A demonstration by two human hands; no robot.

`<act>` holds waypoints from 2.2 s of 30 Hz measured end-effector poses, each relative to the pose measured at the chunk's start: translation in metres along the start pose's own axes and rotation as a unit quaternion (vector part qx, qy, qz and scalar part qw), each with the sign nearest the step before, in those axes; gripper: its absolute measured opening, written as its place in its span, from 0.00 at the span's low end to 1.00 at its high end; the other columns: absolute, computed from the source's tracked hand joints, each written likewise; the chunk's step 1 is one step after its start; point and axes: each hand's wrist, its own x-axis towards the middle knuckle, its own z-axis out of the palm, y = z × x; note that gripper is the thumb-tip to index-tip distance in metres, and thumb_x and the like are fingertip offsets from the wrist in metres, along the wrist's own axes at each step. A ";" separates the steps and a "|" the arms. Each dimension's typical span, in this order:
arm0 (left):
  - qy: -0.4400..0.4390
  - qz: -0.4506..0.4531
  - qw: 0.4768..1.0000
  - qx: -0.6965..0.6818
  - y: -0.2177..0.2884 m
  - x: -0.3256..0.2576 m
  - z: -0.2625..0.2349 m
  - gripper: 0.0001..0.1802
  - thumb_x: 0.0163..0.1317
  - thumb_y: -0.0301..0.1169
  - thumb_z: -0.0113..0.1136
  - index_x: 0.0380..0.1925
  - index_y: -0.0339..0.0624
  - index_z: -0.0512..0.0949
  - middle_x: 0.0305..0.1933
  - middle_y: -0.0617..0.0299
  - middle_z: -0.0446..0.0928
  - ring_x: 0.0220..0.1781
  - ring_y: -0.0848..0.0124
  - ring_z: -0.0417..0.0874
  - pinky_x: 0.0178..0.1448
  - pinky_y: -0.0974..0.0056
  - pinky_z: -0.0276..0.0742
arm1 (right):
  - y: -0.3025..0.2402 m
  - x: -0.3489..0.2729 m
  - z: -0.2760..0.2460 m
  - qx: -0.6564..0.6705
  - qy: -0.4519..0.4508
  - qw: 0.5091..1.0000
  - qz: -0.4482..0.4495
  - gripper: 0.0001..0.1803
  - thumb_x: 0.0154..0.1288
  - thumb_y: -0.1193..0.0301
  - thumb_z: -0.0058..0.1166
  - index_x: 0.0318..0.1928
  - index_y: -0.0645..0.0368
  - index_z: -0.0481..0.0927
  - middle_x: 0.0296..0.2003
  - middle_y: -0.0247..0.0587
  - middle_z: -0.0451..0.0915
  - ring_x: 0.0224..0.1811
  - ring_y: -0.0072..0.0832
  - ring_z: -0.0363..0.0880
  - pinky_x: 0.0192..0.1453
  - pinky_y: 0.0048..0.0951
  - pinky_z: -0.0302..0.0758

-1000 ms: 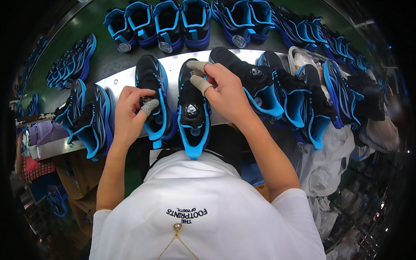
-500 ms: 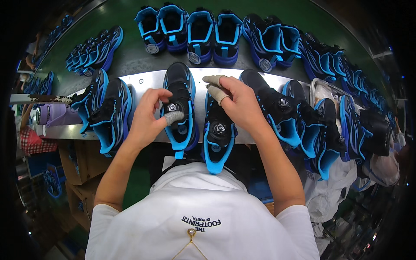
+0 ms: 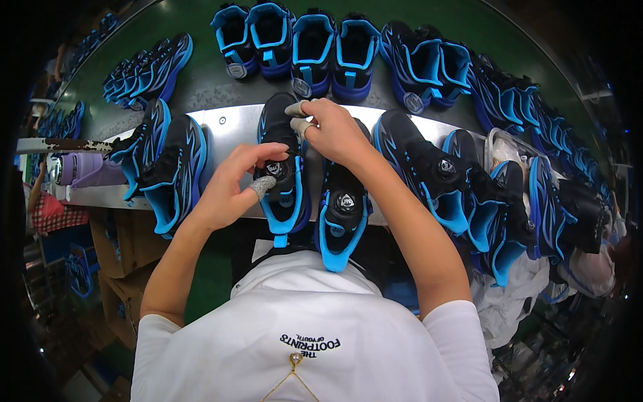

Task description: The person wipes the exterior and interior of several black and blue athletic shoes using a cloth, then places them back on an assembly line.

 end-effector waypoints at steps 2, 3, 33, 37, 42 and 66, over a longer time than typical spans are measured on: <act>0.076 0.068 0.991 0.083 0.005 -0.001 0.008 0.29 0.52 0.25 0.68 0.58 0.42 0.76 0.45 0.64 0.77 0.45 0.70 0.74 0.54 0.67 0.68 | 0.001 0.005 0.000 -0.037 -0.025 0.999 0.005 0.17 0.69 0.68 0.57 0.56 0.55 0.82 0.43 0.43 0.82 0.39 0.26 0.80 0.46 0.27 0.76; 0.098 0.005 0.990 0.097 0.008 -0.002 0.012 0.28 0.52 0.27 0.71 0.55 0.42 0.76 0.44 0.64 0.77 0.46 0.70 0.73 0.54 0.67 0.68 | -0.002 0.006 0.002 -0.032 -0.034 0.999 0.023 0.17 0.69 0.68 0.57 0.56 0.55 0.82 0.42 0.44 0.81 0.38 0.27 0.81 0.45 0.28 0.77; 0.161 0.022 0.987 0.003 -0.024 -0.005 0.034 0.17 0.50 0.25 0.71 0.42 0.39 0.79 0.53 0.56 0.78 0.59 0.63 0.74 0.66 0.60 0.67 | 0.009 0.008 0.012 -0.071 -0.021 0.997 0.005 0.18 0.67 0.65 0.60 0.57 0.49 0.82 0.40 0.46 0.76 0.39 0.33 0.81 0.47 0.33 0.78; -0.048 0.096 0.993 0.055 -0.022 0.009 -0.010 0.15 0.55 0.29 0.65 0.44 0.39 0.81 0.55 0.56 0.80 0.61 0.58 0.73 0.70 0.55 0.63 | 0.007 0.011 0.008 -0.049 -0.017 0.999 -0.014 0.18 0.64 0.65 0.62 0.54 0.52 0.84 0.38 0.46 0.80 0.39 0.36 0.80 0.48 0.34 0.76; 0.068 0.061 0.989 0.114 0.014 -0.013 0.008 0.16 0.59 0.19 0.56 0.47 0.40 0.82 0.56 0.53 0.80 0.53 0.61 0.80 0.57 0.62 0.76 | -0.015 -0.036 -0.034 0.025 0.061 0.998 -0.021 0.15 0.65 0.69 0.60 0.51 0.55 0.86 0.42 0.46 0.85 0.43 0.35 0.82 0.51 0.31 0.76; -0.005 -0.374 0.746 -0.551 0.059 -0.031 0.116 0.13 0.74 0.24 0.44 0.54 0.31 0.71 0.58 0.49 0.75 0.65 0.56 0.77 0.40 0.65 0.83 | -0.025 -0.144 -0.016 0.017 0.085 0.996 -0.023 0.22 0.54 0.73 0.66 0.52 0.51 0.86 0.32 0.36 0.72 0.35 0.27 0.71 0.41 0.26 0.71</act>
